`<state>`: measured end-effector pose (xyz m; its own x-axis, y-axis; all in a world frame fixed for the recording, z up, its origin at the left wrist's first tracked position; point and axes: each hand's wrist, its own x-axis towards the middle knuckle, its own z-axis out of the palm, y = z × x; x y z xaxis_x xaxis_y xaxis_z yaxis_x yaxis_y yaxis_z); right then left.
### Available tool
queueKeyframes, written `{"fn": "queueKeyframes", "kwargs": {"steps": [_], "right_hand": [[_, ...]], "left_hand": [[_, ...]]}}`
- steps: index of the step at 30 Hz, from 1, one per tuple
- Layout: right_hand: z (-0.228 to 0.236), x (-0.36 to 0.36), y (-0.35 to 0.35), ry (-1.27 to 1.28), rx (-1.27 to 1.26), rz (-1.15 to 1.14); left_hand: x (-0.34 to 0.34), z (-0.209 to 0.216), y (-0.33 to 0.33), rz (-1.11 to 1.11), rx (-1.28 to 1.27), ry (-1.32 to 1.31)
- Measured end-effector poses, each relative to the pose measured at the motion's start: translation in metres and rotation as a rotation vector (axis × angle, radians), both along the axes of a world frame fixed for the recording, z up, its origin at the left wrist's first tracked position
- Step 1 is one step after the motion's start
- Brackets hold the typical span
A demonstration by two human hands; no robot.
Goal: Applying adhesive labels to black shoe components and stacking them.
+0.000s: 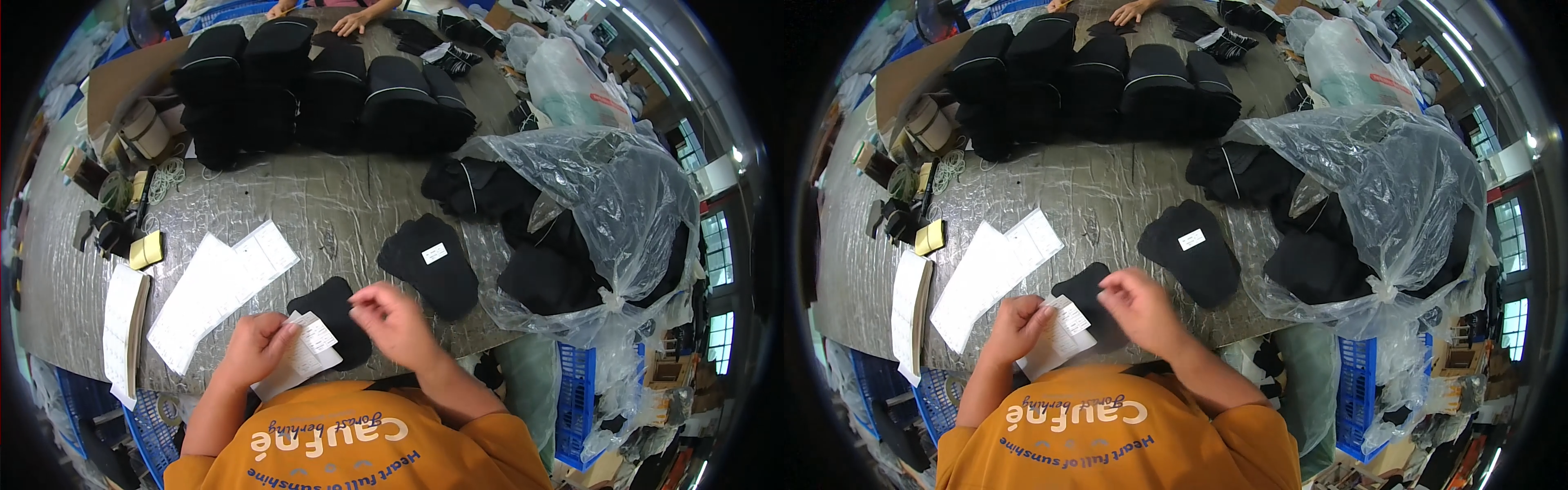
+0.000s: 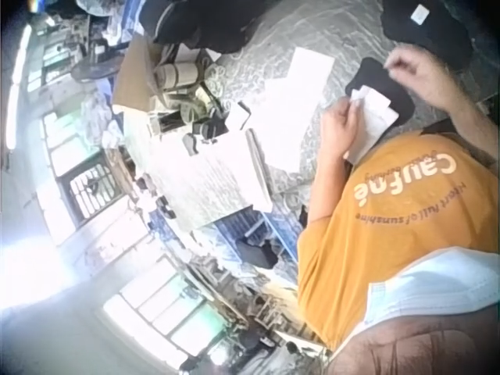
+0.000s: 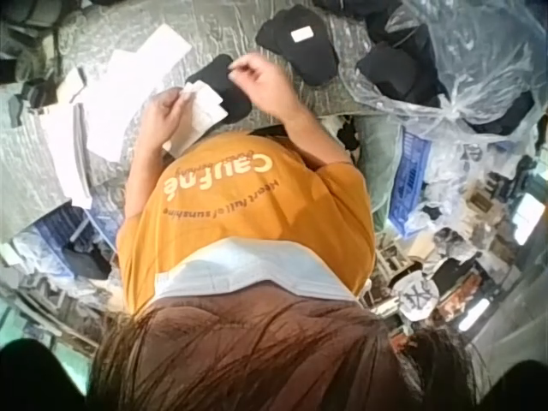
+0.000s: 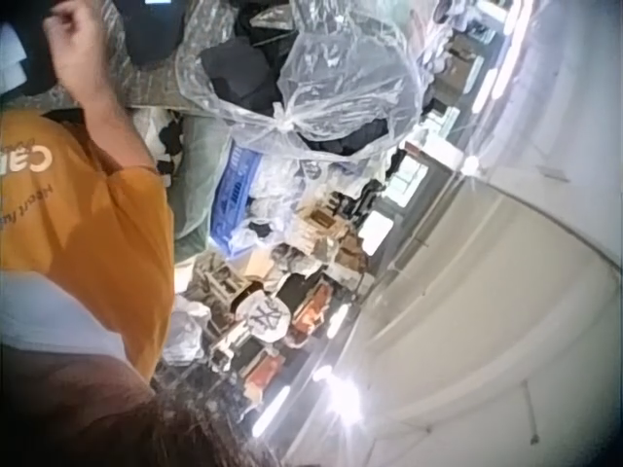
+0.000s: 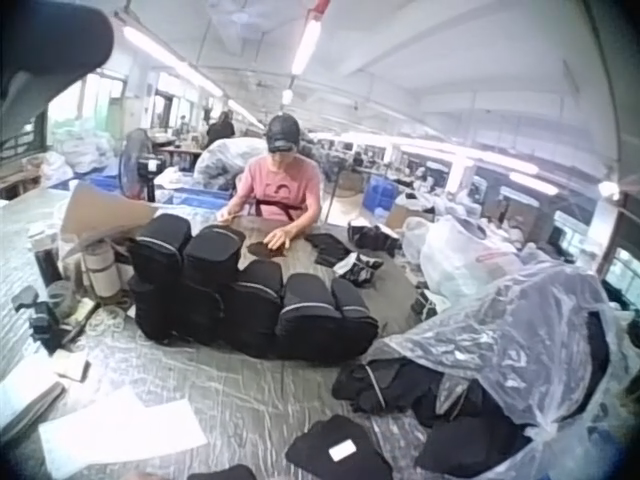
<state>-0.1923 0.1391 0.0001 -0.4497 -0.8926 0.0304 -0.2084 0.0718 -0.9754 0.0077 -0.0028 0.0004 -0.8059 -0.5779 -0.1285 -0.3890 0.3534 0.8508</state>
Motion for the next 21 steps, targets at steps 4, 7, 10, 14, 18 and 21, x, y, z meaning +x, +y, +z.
{"fn": "queueKeyframes", "kwargs": {"steps": [4,7,10,14,18,21], "right_hand": [[-0.014,0.03,-0.015,-0.208,0.04,0.13],[-0.016,0.036,-0.023,-0.181,0.01,0.182],[-0.023,0.038,-0.028,-0.005,-0.044,0.146],[-0.025,0.043,-0.026,-0.118,0.009,0.131],[-0.038,0.041,-0.025,-0.357,0.035,0.058],[-0.034,0.037,-0.026,-0.242,0.148,0.159]], "left_hand": [[0.003,-0.003,0.001,0.066,-0.012,0.084],[0.009,-0.002,0.001,0.121,-0.036,0.095],[0.008,0.001,0.002,0.173,-0.06,0.041],[0.004,-0.004,-0.002,0.226,-0.053,0.05],[0.007,-0.004,-0.004,0.221,-0.015,0.083],[0.008,-0.005,-0.004,0.214,-0.033,0.086]]}}
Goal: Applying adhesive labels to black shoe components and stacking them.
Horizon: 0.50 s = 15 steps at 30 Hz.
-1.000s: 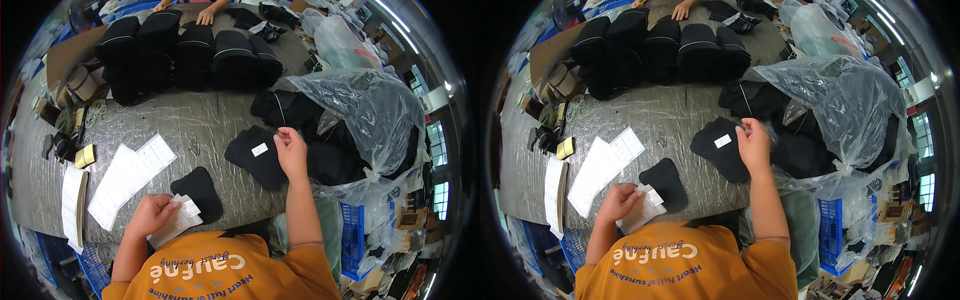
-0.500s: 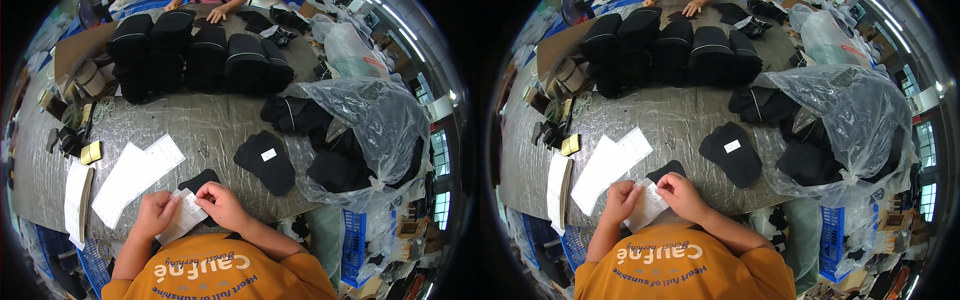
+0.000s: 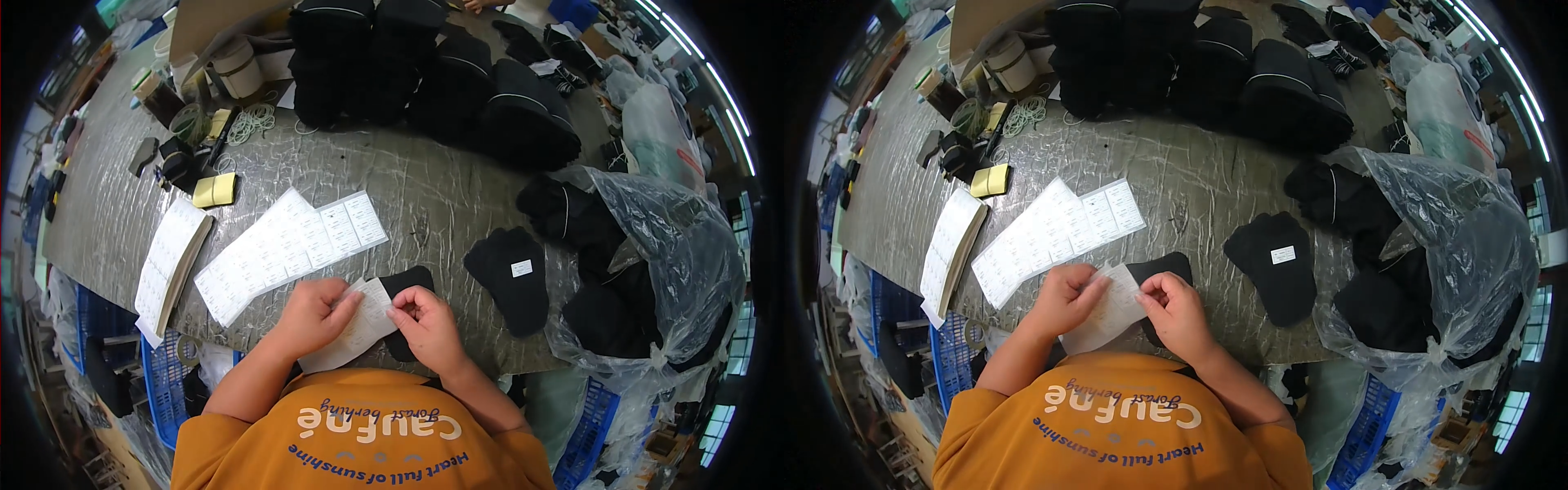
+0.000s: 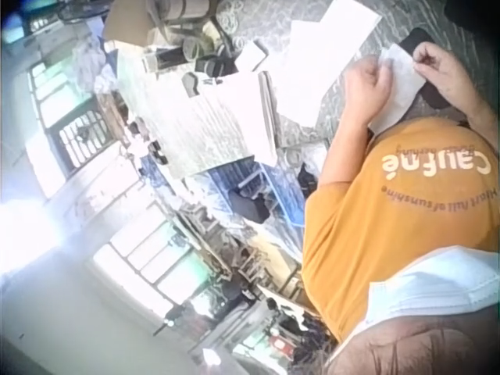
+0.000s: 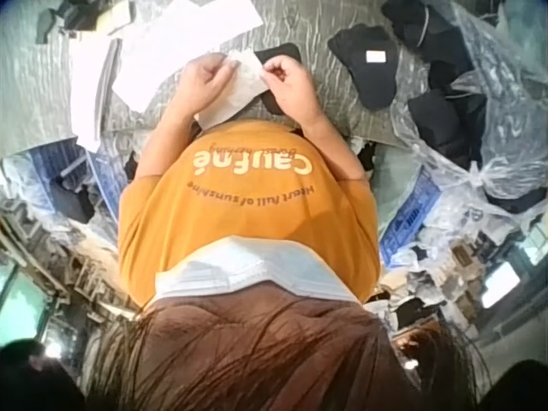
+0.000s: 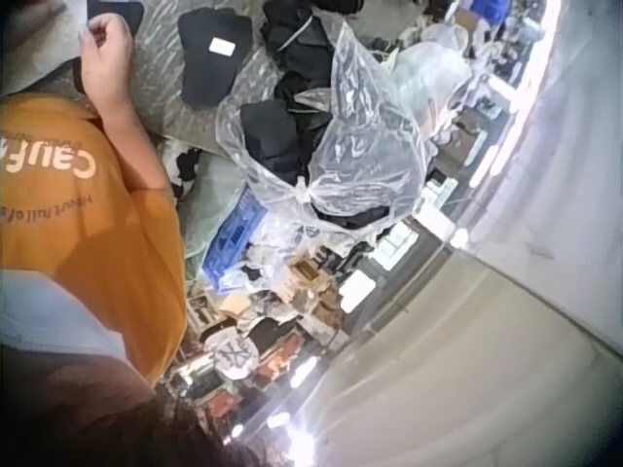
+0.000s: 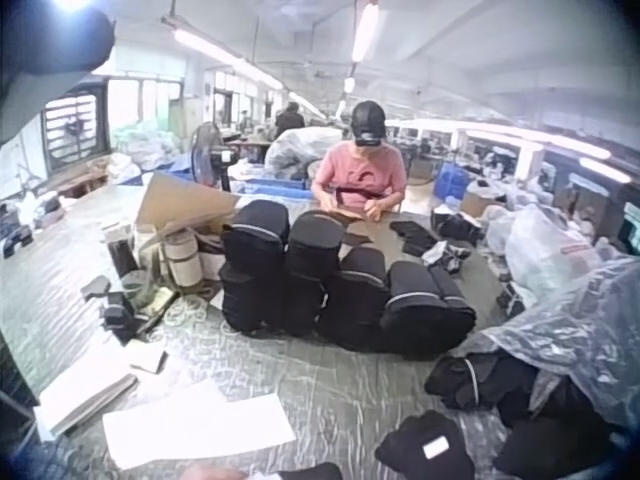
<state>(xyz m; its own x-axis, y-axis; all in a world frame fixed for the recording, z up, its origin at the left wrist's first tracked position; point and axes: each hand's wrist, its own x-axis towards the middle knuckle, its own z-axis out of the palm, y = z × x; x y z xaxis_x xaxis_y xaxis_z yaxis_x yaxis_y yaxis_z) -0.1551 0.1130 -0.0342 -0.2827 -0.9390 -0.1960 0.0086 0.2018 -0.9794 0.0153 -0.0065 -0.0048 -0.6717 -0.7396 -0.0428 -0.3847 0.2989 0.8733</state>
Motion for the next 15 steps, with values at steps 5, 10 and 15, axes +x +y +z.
{"fn": "queueKeyframes", "kwargs": {"steps": [5,10,15], "right_hand": [[0.008,-0.003,-0.002,0.13,-0.233,-0.088],[-0.008,-0.026,0.009,-0.003,-0.036,-0.33],[-0.029,-0.025,0.005,0.124,-0.09,-0.333]], "left_hand": [[0.005,-0.003,-0.002,0.079,-0.034,-0.065],[0.014,-0.001,-0.011,-0.49,-0.307,0.055],[0.004,-0.009,0.011,-0.589,-0.305,-0.109]]}}
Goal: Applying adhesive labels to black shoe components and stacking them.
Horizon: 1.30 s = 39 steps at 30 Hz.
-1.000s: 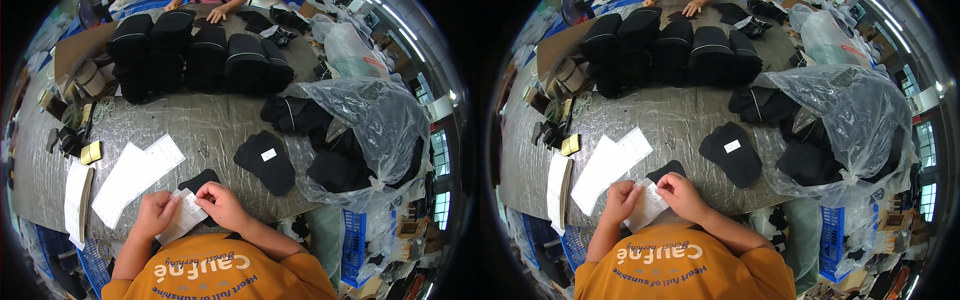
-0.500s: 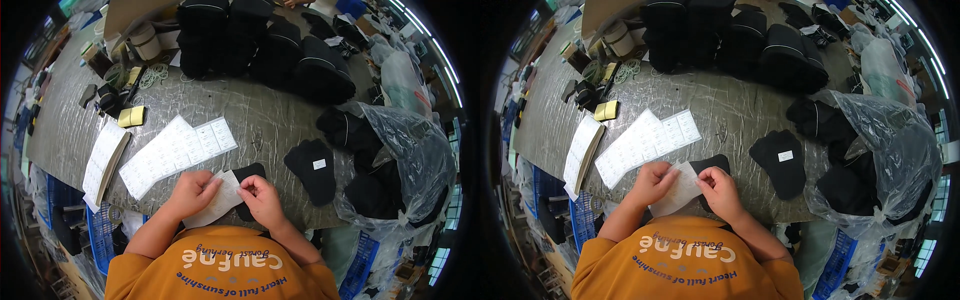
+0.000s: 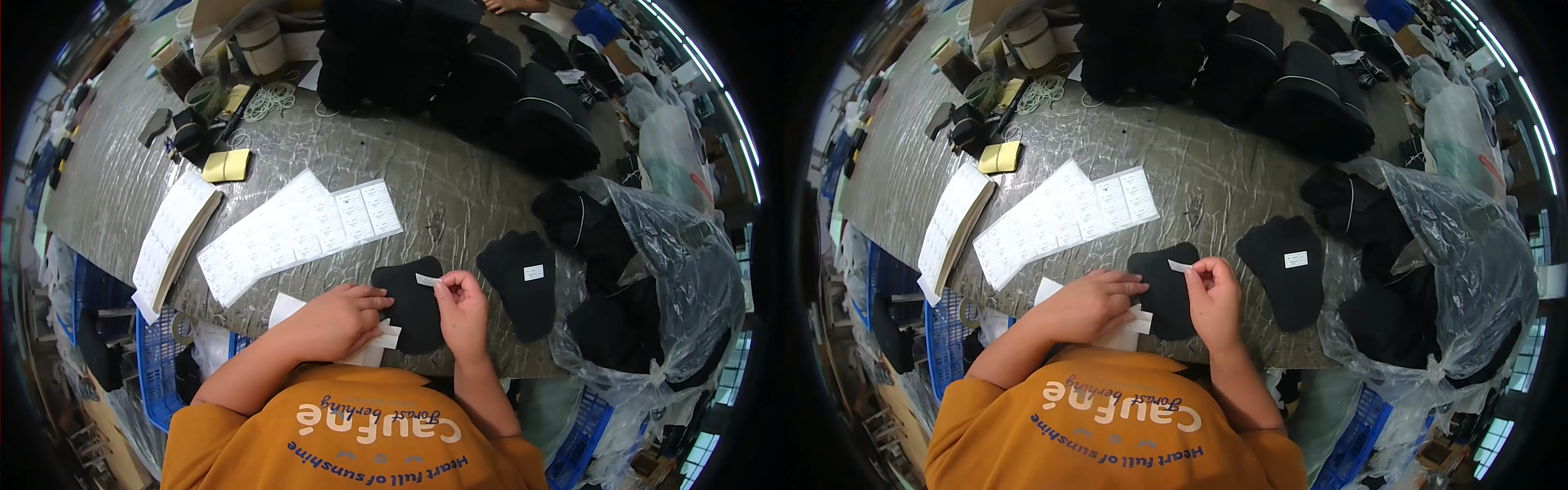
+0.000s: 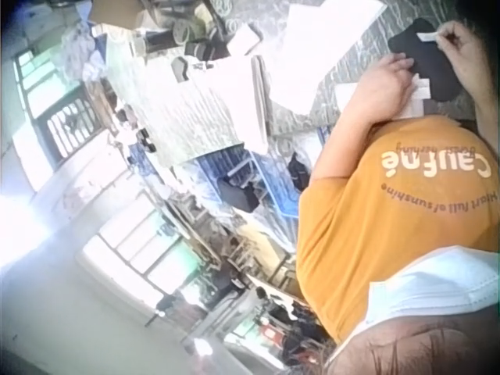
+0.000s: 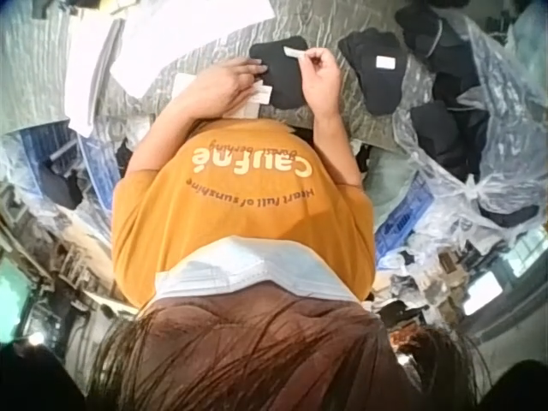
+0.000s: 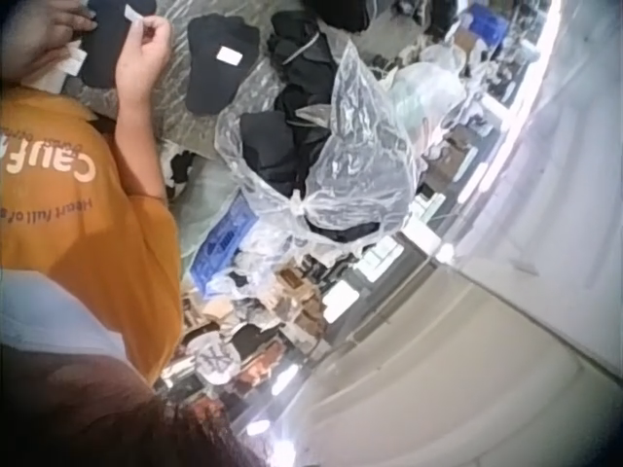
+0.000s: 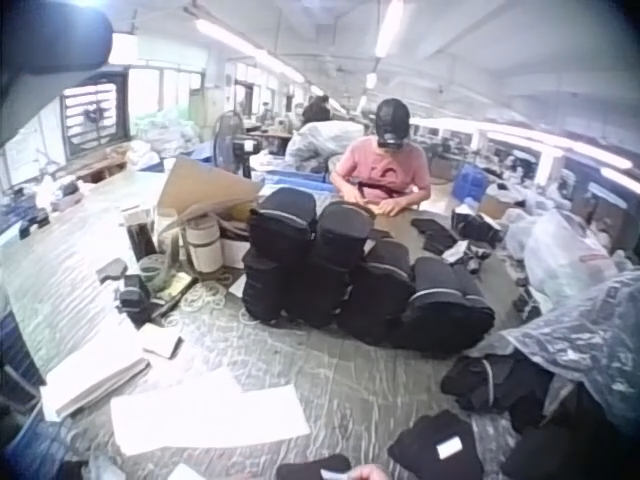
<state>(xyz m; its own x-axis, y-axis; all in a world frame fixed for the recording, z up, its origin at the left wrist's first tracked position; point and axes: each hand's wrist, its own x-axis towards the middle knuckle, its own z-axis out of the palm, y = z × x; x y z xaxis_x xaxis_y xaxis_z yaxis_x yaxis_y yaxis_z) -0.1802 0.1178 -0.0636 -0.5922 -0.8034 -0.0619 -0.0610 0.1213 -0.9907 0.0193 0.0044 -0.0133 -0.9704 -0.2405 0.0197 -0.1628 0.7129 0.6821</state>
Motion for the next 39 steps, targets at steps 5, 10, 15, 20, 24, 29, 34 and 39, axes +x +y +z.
{"fn": "queueKeyframes", "kwargs": {"steps": [5,10,15,20,24,29,34,39], "right_hand": [[0.007,0.002,-0.006,-0.033,-0.009,-0.006],[0.009,0.007,-0.008,0.041,0.123,0.066],[0.011,0.012,-0.013,0.046,0.15,0.056],[0.012,0.014,-0.016,0.078,0.172,0.046],[0.01,0.013,-0.017,0.144,0.17,0.038],[0.01,0.012,-0.017,0.177,0.182,0.059],[0.003,0.011,-0.018,0.195,0.176,0.042],[0.006,0.01,-0.017,0.289,0.204,0.051]], "left_hand": [[0.0,-0.004,0.007,0.0,-0.094,0.0],[-0.001,-0.006,0.013,0.025,-0.141,0.012],[-0.001,-0.012,0.011,0.009,-0.165,0.035],[0.0,-0.016,0.011,0.027,-0.171,0.05],[0.0,-0.017,0.014,0.051,-0.169,0.056],[-0.001,-0.018,0.013,0.037,-0.19,0.065],[-0.008,-0.012,0.013,0.043,-0.118,0.016],[-0.012,-0.02,0.015,0.025,-0.297,0.018]]}}
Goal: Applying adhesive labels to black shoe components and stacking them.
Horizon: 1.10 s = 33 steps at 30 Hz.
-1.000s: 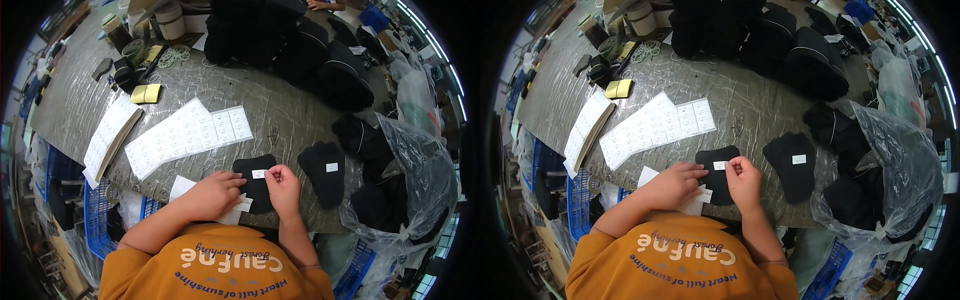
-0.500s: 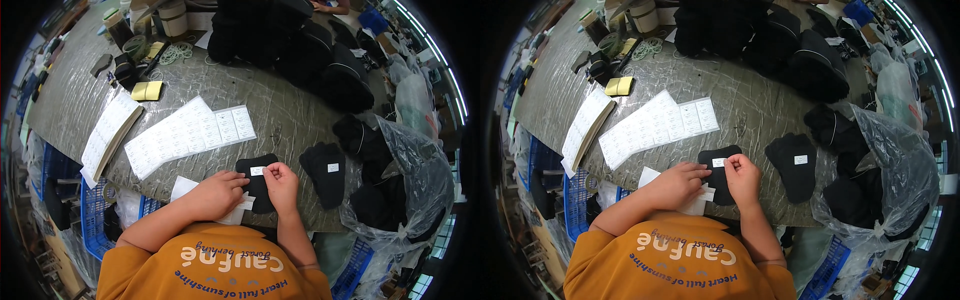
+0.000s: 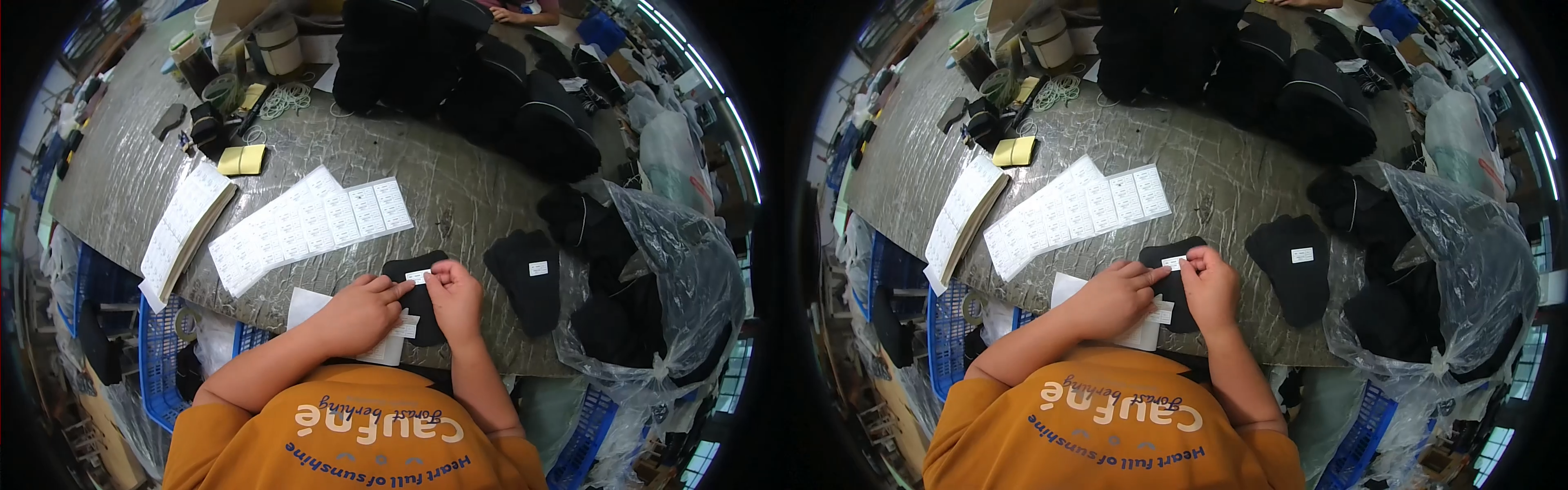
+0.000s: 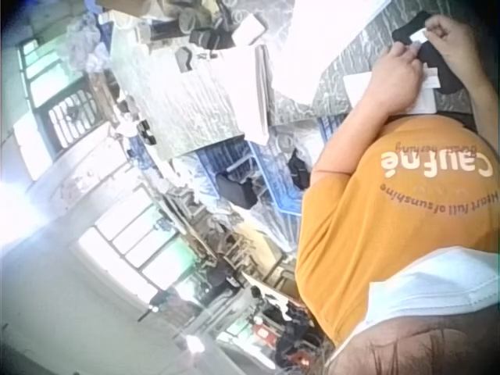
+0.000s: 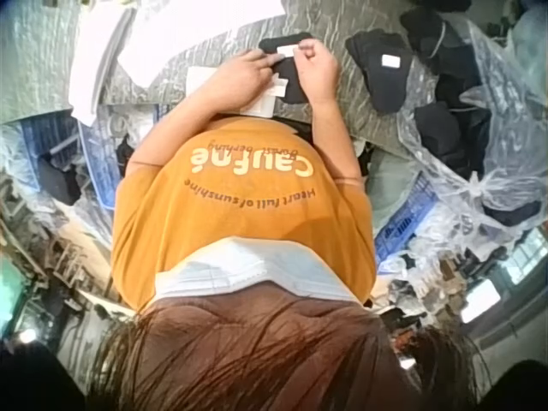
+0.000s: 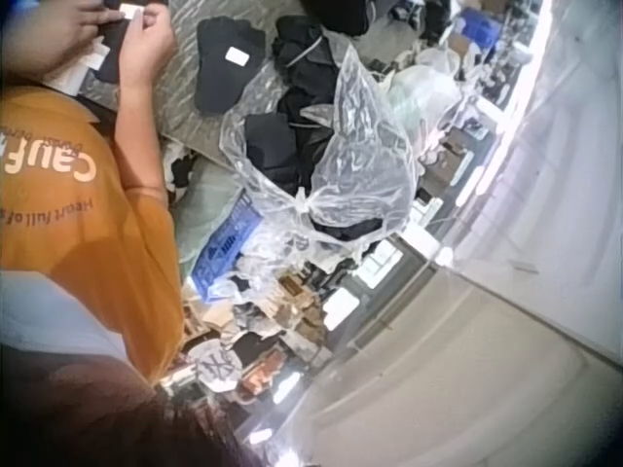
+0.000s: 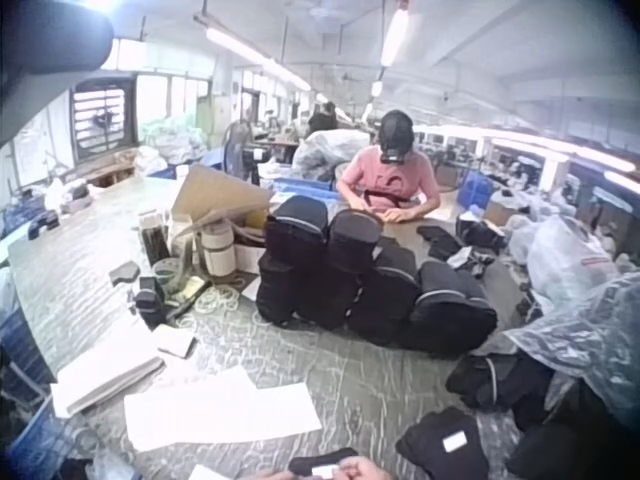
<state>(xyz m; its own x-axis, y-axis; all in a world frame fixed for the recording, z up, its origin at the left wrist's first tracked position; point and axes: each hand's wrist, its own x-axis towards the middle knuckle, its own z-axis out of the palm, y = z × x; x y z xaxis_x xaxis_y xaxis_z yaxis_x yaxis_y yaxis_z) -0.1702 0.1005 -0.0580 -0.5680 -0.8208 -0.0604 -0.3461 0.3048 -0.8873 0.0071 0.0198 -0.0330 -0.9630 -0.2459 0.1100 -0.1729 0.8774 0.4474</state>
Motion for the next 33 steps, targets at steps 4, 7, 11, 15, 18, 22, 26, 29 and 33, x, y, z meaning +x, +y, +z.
{"fn": "queueKeyframes", "kwargs": {"steps": [4,7,11,15,18,22,26,29,33], "right_hand": [[0.004,0.003,-0.003,0.034,0.041,-0.072],[0.009,0.004,-0.005,0.113,0.103,-0.078],[0.009,0.005,-0.007,0.234,0.145,-0.066],[0.015,0.005,-0.01,0.278,0.269,-0.07],[0.005,0.0,-0.006,0.469,0.086,-0.1],[0.005,0.002,-0.007,0.46,0.055,-0.073],[0.001,0.0,0.001,0.61,-0.117,-0.07],[0.015,-0.009,0.005,0.23,0.008,-0.137],[0.044,-0.034,0.007,0.037,-0.035,-0.178]], "left_hand": [[-0.001,0.002,0.0,0.005,0.0,-0.028],[-0.002,0.004,0.0,0.0,-0.015,-0.042],[-0.004,0.005,-0.002,-0.005,-0.023,-0.044],[-0.004,0.003,-0.004,-0.005,-0.028,-0.036],[-0.003,0.001,-0.008,-0.013,0.029,-0.008],[0.001,-0.002,-0.014,-0.028,0.135,0.043],[0.005,-0.006,-0.017,-0.057,0.231,0.161],[0.008,-0.007,-0.02,-0.089,0.265,0.179],[0.013,-0.004,-0.021,-0.093,0.247,0.138]]}}
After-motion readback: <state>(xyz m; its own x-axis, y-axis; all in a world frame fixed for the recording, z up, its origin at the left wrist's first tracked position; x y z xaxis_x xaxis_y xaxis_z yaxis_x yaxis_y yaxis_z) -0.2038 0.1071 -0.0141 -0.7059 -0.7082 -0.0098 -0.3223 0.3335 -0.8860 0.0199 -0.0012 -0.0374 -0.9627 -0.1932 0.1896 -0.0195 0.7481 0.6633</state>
